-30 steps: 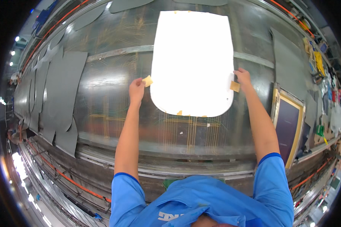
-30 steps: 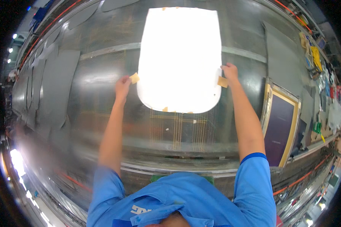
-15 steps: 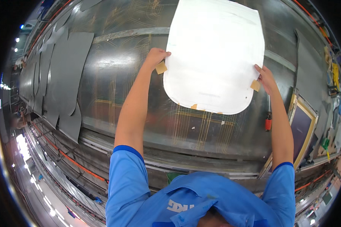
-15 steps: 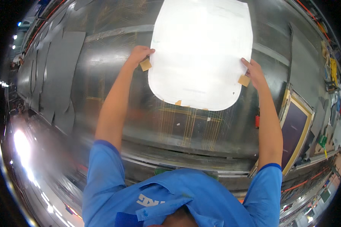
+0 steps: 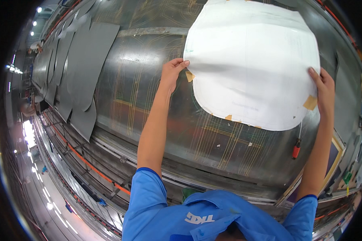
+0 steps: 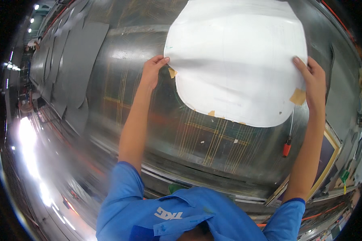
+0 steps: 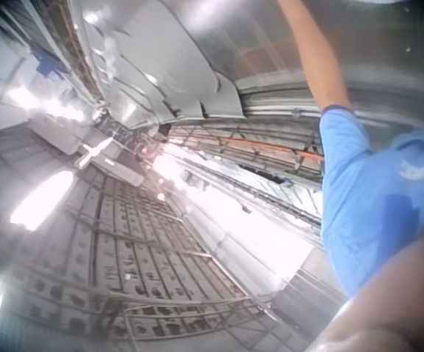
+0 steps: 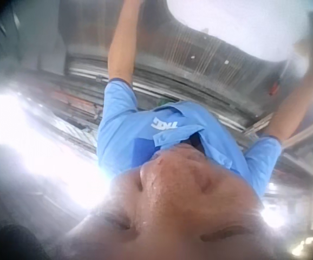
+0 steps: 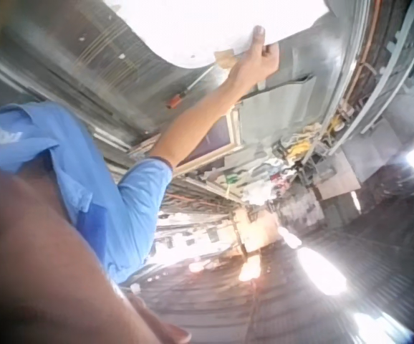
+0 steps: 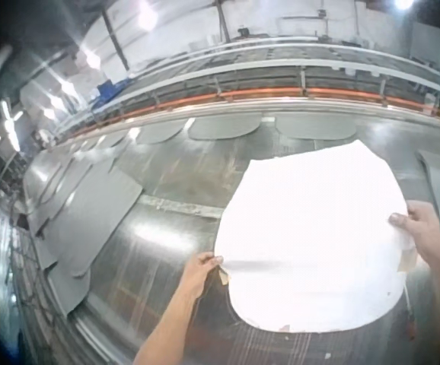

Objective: The person aligns a purple screen panel with a white plastic cover on a metal workbench, then repeatedly picks up and places the white cover to check fit. The person uses both hands to position the parts and occasionally uses a screwdriver to adjust the panel frame.

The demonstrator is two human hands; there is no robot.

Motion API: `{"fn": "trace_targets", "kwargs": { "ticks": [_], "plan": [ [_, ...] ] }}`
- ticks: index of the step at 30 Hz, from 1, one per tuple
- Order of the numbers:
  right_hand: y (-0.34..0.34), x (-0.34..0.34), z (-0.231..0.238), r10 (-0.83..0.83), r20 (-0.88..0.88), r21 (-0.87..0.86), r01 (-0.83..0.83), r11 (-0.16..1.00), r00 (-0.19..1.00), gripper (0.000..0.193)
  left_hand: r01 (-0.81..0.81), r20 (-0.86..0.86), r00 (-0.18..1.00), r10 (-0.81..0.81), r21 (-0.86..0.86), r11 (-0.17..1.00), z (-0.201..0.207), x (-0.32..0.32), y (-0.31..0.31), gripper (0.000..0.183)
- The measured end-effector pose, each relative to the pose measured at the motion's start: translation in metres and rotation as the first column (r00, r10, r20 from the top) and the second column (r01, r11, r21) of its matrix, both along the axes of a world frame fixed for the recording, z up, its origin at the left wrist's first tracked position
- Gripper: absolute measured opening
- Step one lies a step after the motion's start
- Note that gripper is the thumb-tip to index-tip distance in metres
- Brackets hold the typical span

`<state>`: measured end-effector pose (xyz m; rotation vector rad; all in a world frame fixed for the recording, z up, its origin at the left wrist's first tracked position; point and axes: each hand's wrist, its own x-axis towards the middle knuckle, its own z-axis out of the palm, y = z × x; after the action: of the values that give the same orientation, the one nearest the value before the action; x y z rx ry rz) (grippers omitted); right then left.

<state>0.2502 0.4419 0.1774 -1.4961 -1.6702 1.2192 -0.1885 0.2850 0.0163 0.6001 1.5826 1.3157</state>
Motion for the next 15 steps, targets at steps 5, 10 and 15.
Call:
{"fn": "trace_targets", "kwargs": {
  "ticks": [5,10,15],
  "plan": [
    [-0.053,0.029,0.008,-0.065,0.043,0.142,0.058,0.988,0.997,0.034,0.010,0.048,0.999,-0.015,0.100,0.995,0.010,0.006,-0.011,0.021],
    [-0.059,0.056,0.008,-0.331,-0.210,0.174,0.369,0.913,0.920,0.043,-0.114,0.016,0.993,0.113,0.240,0.964,0.050,0.017,0.004,0.024],
    [-0.059,0.110,0.089,-0.565,-0.269,0.320,0.626,0.711,0.780,0.050,0.253,-0.278,0.953,-0.121,0.509,0.823,0.158,0.004,0.054,0.025]
  ]
}}
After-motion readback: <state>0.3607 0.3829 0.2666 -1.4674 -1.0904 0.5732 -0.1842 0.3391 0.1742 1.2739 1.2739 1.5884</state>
